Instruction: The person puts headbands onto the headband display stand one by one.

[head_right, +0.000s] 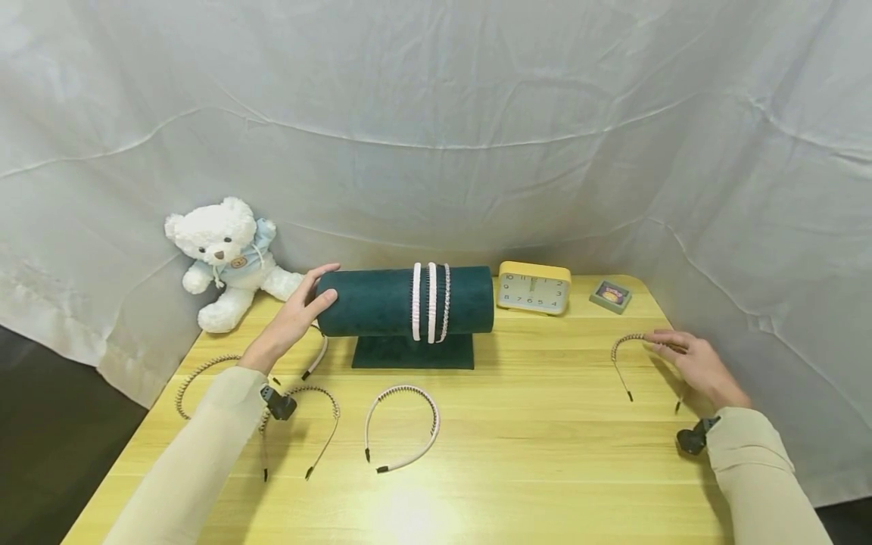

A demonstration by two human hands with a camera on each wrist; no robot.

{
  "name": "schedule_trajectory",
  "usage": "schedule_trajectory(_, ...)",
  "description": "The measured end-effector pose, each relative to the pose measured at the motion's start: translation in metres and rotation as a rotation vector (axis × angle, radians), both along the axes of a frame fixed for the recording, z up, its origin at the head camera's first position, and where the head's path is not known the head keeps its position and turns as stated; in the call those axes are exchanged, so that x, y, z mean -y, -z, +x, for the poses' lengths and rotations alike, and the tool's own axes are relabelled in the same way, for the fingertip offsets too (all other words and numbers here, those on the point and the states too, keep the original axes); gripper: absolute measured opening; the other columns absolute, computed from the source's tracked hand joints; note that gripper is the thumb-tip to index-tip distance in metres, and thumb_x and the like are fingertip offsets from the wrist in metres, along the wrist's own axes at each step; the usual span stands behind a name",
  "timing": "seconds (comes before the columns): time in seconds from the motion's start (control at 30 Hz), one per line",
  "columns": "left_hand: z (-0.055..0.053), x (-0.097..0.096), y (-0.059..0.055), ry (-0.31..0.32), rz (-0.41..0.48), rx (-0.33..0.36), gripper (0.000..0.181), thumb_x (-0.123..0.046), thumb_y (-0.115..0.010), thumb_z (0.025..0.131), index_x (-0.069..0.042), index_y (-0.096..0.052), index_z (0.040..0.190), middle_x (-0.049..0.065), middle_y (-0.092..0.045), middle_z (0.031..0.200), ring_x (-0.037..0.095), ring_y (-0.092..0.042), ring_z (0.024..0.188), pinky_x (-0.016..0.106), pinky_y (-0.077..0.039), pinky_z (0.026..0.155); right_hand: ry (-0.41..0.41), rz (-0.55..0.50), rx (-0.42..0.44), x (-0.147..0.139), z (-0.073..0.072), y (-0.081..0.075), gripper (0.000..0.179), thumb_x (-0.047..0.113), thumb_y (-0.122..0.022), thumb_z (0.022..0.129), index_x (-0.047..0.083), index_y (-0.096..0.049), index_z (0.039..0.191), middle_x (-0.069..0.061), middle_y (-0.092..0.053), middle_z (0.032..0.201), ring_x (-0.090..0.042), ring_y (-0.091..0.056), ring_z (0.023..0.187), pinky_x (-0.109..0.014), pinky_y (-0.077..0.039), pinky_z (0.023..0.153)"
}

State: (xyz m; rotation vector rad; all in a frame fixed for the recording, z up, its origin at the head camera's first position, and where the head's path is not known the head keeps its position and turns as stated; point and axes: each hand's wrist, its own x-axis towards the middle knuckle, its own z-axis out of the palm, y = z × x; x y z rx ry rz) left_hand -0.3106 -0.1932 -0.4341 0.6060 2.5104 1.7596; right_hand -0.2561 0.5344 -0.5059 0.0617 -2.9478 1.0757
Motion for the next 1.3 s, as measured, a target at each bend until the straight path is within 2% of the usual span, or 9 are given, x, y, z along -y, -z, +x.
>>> schedule_trajectory(0.03,-0.0001,0.0000,0.0000,0.001,0.000,0.000,0.061,-0.035,-0.054,0.113,-0.025,-0.034,0.170,0.013,-0.028,0.177,0.042,-0.024,0.165,0.067,-0.018,0.133,-0.003,0.001,0.008,0.0003,-0.0003,0.0003,0.055,0.041,-0.058,0.114,-0.001,-0.064,0.148,-0.032,-0.047,0.160,-0.037,-0.045,0.149,-0.041,-0.036,0.128)
schedule_trajectory(0.07,-0.0002,0.0000,0.0001,0.002,0.000,0.000,0.061,-0.035,-0.055,0.113,-0.025,-0.033,0.170,0.014,-0.028,0.177,0.042,-0.024,0.165,0.068,-0.018,0.133,-0.005,0.001,0.015,0.0005,-0.0009,0.0008,0.055,0.041,-0.058,0.114,-0.003,-0.063,0.147,-0.035,-0.046,0.160,-0.045,-0.043,0.150,-0.056,-0.033,0.129)
schedule_trajectory(0.13,-0.0001,-0.0001,-0.0002,0.002,-0.001,0.003,0.061,-0.035,-0.054,0.113,-0.027,-0.034,0.170,0.014,-0.028,0.177,0.042,-0.025,0.165,0.068,-0.019,0.132,-0.013,-0.001,0.031,0.0009,-0.0019,0.0012,0.057,0.041,-0.057,0.115,-0.007,-0.063,0.146,-0.038,-0.044,0.160,-0.062,-0.036,0.146,-0.079,-0.026,0.119)
schedule_trajectory(0.43,0.0003,-0.0003,-0.0011,0.003,-0.005,0.001,0.061,-0.034,-0.053,0.114,-0.025,-0.033,0.170,0.013,-0.027,0.178,0.042,-0.024,0.165,0.068,-0.019,0.132,-0.021,0.074,0.084,0.0006,-0.0043,-0.0021,0.061,0.042,-0.052,0.116,-0.008,-0.057,0.151,-0.041,-0.044,0.159,-0.068,-0.034,0.145,-0.082,-0.029,0.113)
schedule_trajectory(0.93,0.0010,-0.0003,-0.0011,0.000,0.003,-0.001,0.061,-0.033,-0.054,0.114,-0.025,-0.034,0.170,0.013,-0.027,0.177,0.041,-0.024,0.165,0.067,-0.019,0.132,-0.011,0.125,0.056,0.0030,0.0011,-0.0028,0.056,0.040,-0.052,0.116,-0.003,-0.060,0.150,-0.038,-0.052,0.154,-0.062,-0.050,0.136,-0.075,-0.042,0.103)
schedule_trajectory(1.17,0.0009,-0.0007,-0.0004,0.002,0.003,-0.006,0.061,-0.033,-0.054,0.114,-0.023,-0.033,0.170,0.012,-0.027,0.178,0.041,-0.023,0.165,0.067,-0.019,0.132,-0.038,0.115,0.049,0.0032,0.0012,0.0022,0.053,0.038,-0.052,0.117,-0.004,-0.063,0.147,-0.035,-0.048,0.159,-0.065,-0.039,0.143,-0.081,-0.033,0.107)
schedule_trajectory(1.3,0.0004,0.0002,-0.0001,0.003,0.002,-0.008,0.060,-0.033,-0.054,0.114,-0.025,-0.034,0.170,0.011,-0.026,0.178,0.040,-0.022,0.166,0.067,-0.018,0.133,-0.040,0.117,0.010,0.0039,0.0009,0.0049,0.049,0.034,-0.054,0.116,-0.004,-0.066,0.145,-0.034,-0.050,0.157,-0.063,-0.041,0.141,-0.081,-0.034,0.108)
